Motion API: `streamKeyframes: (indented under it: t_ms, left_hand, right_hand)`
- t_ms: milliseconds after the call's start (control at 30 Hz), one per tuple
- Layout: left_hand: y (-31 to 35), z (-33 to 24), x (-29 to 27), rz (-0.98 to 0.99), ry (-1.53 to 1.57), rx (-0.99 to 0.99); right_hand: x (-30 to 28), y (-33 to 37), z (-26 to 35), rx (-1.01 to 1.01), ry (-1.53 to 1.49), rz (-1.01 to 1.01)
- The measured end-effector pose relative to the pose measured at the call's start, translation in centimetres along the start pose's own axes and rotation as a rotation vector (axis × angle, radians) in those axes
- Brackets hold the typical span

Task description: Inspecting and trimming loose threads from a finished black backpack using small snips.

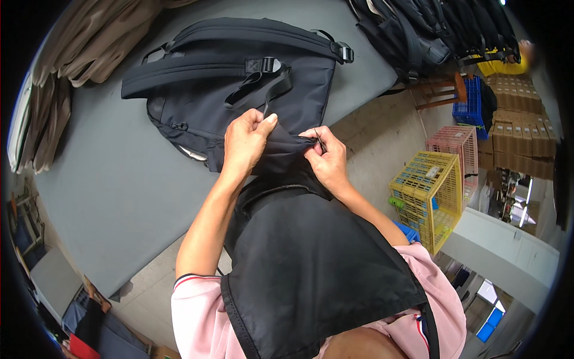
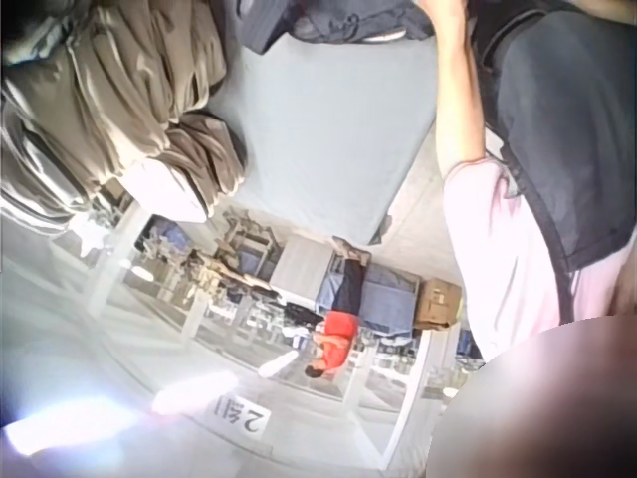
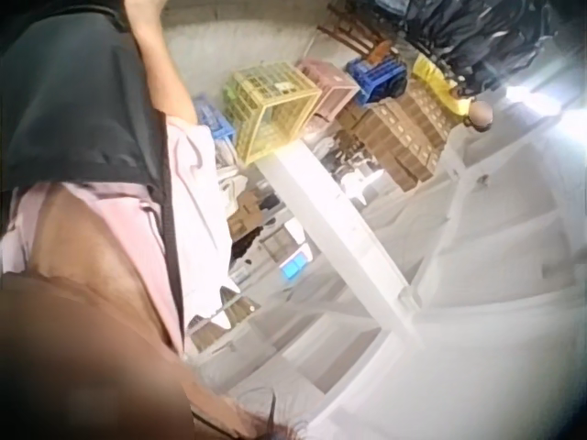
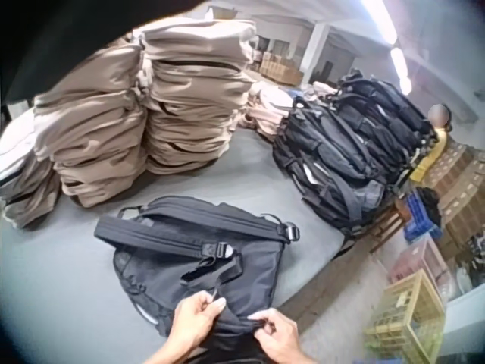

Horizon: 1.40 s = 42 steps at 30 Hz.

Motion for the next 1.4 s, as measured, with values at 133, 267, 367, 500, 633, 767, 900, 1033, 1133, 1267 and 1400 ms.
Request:
streamKeyframes:
  t_ms: [133,267,367,500,633,767,900,1033,1133,1267,1400]
  left_hand:
    - [0.3,-0.9,0.0,-0.025,0.131,-0.008]
    - [0.2,-0.8,-0.2,-0.010,0.144,0.009]
    - [0.0,0.0,-0.3,-0.016,0.107,0.015]
    - [0.3,-0.2,-0.2,-0.017,0.129,0.039]
    - [0.2,-0.6,-0.1,-0.027,0.095,0.023]
    - [0.4,0.0,0.2,-0.041,0.137,0.025]
    - [0.4,0.3,0.4,-0.035,0.118,0.017]
    - [0.3,0.0,0.5,-0.019,0.167,0.038]
    - [0.5,-0.3,0.1,-0.013,0.142,0.023]
    - [0.4,-1.7,-0.3,-0.034,0.264,0.068]
    - [1.9,-3.8,-1.0,-0.139,0.213,0.138]
  right_hand:
    - [-1.0,-0.3,0.7,0.037,-0.010,0.112]
    - [-2.9,-0.3,3.9,-0.047,0.190,0.163]
    - [-3.8,-1.1,5.6,-0.118,0.414,0.220]
    - [-3.8,-2.5,6.4,-0.242,0.504,0.348]
    - [-2.6,-3.6,5.5,-0.113,0.365,0.468]
    - [-2.3,-3.5,4.8,0.027,0.316,0.492]
    - [-2.3,-3.1,3.8,0.074,0.318,0.475]
    - [-3.3,-2.2,2.7,0.094,0.080,0.340]
    - [-3.0,-1.9,4.1,-0.026,0.165,0.284]
    - [-1.9,-2.3,3.6,-0.260,0.263,0.206]
    - [-1.6,-3.7,4.9,-0.375,0.174,0.140]
Point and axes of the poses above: each hand's wrist, its own y-axis away from the middle knuckle, its own x-axis out of the palm, z = x × y, the point moved 2 cm from there along -y, towards the middle knuckle, and after that the axes turned 10 degrees about z, right-handed, at the moved point
